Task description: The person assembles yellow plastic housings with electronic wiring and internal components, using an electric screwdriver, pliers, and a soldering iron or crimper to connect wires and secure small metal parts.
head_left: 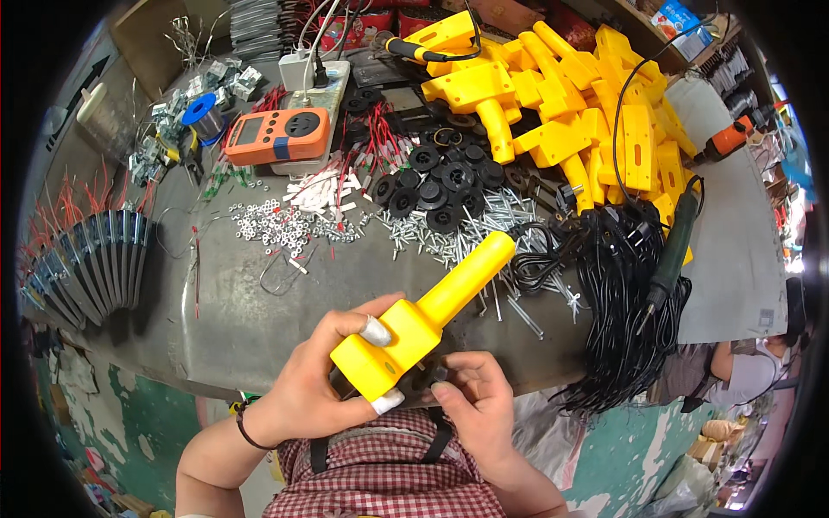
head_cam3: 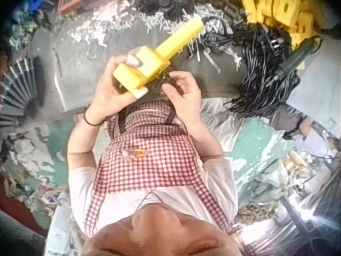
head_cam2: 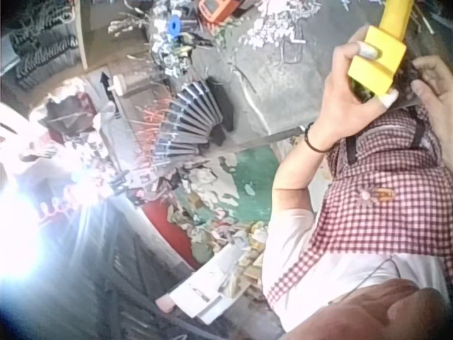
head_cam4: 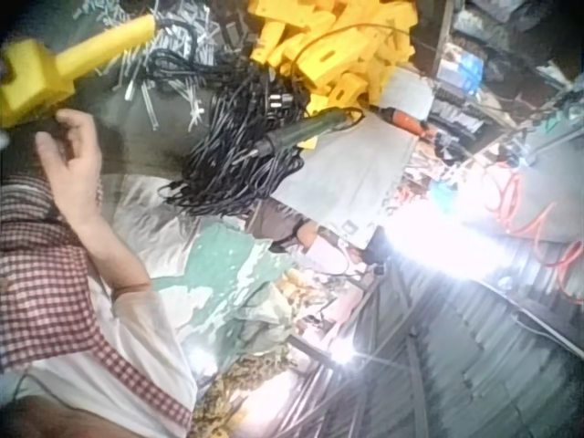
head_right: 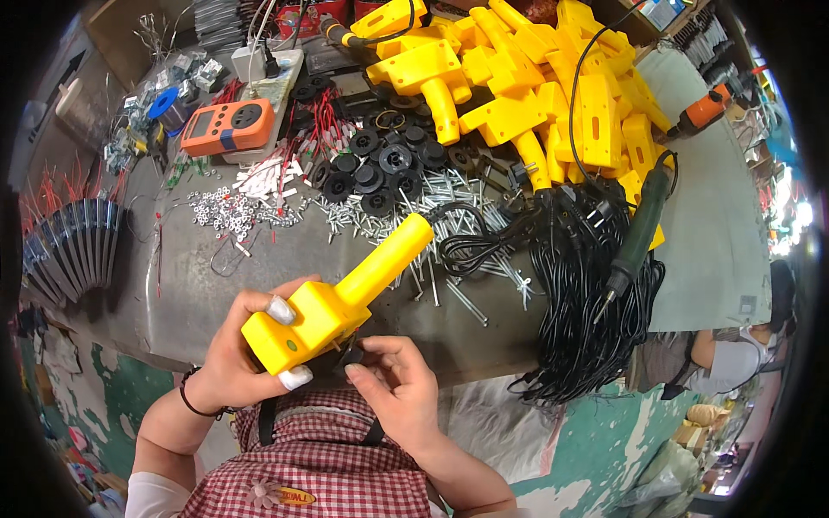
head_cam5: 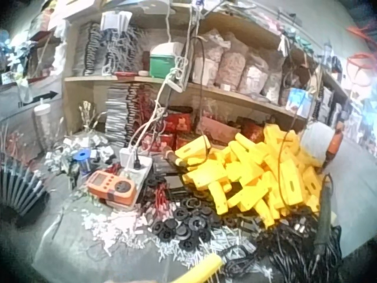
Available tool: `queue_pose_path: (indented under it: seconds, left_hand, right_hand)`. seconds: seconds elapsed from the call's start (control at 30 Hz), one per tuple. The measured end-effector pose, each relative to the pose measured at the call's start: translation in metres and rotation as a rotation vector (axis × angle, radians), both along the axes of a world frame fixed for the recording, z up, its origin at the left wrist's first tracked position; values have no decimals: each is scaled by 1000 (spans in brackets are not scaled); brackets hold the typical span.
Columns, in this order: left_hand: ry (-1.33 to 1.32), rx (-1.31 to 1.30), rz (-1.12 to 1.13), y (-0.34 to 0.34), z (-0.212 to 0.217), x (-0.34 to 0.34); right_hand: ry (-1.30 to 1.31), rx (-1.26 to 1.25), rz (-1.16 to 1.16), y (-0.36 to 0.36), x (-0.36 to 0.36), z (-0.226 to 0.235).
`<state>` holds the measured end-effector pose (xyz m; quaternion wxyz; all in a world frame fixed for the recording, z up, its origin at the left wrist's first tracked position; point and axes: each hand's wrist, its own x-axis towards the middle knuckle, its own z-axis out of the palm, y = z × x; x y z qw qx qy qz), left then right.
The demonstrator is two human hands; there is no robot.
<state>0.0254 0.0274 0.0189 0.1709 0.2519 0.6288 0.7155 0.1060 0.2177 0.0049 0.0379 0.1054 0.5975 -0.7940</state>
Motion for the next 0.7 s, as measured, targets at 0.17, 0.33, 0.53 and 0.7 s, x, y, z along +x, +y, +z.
queue_pose_path:
  seconds: [0.17,0.33,0.53,0.7]
  left_hand:
    - [123,-74,28,3,5,3]
    - [222,-162,76,3,4,5]
    - [374,-237,90,6,3,4]
    - [233,-276,183,-6,-3,7]
  right_hand:
    - [-34,-54,-61,-4,-1,0]
    - [76,210,-19,-4,4,-3]
    - [388,902,-24,-4,-6,9]
    - [518,1021,125,-7,-28,21]
